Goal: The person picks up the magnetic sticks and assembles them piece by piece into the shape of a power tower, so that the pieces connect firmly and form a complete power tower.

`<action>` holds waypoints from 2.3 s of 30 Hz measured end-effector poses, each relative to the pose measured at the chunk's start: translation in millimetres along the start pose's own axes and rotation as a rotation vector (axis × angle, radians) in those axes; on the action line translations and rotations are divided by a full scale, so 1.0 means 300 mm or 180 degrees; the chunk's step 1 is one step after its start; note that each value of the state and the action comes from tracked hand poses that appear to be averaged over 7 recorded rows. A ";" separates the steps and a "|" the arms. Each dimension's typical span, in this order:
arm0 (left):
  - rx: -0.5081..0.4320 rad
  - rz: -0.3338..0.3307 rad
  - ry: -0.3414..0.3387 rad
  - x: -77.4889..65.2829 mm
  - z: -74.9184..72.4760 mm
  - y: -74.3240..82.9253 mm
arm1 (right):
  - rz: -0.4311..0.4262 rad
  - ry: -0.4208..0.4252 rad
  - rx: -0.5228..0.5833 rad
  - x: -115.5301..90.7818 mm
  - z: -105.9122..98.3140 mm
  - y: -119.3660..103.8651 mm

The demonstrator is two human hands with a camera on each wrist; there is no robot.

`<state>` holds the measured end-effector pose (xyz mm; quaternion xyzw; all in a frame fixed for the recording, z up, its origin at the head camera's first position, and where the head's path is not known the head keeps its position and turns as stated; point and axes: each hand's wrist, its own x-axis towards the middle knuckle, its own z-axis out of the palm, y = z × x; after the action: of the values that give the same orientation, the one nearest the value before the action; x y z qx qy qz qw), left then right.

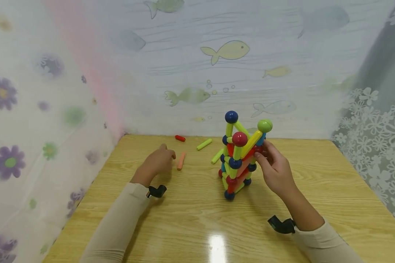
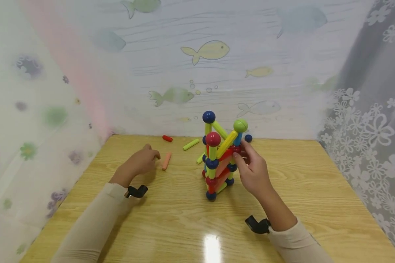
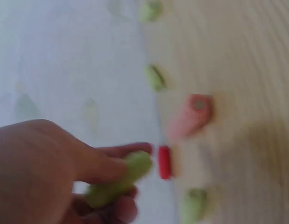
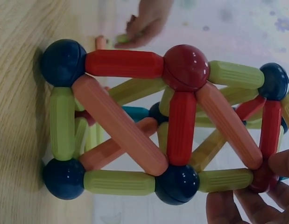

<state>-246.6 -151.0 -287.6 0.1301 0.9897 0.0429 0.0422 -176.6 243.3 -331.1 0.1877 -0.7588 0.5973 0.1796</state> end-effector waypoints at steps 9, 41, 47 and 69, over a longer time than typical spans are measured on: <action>-0.1436 0.1706 0.1954 -0.042 -0.181 0.288 | -0.0009 -0.0784 0.0763 0.057 0.025 -0.028; -0.1180 0.3003 0.2442 -0.033 -0.308 0.436 | -0.0445 -0.0875 0.0456 0.131 0.117 -0.035; -0.1155 0.2912 0.2402 -0.010 -0.301 0.431 | -0.0386 -0.0833 0.0374 0.141 0.120 -0.024; -0.1165 0.2532 0.2480 -0.073 -0.260 0.504 | -0.0790 0.0188 0.0054 0.112 0.090 -0.122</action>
<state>-194.4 -17.1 -194.1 0.4568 0.7838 0.2703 -0.3222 -188.7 206.7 -289.7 0.2641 -0.7190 0.5821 0.2728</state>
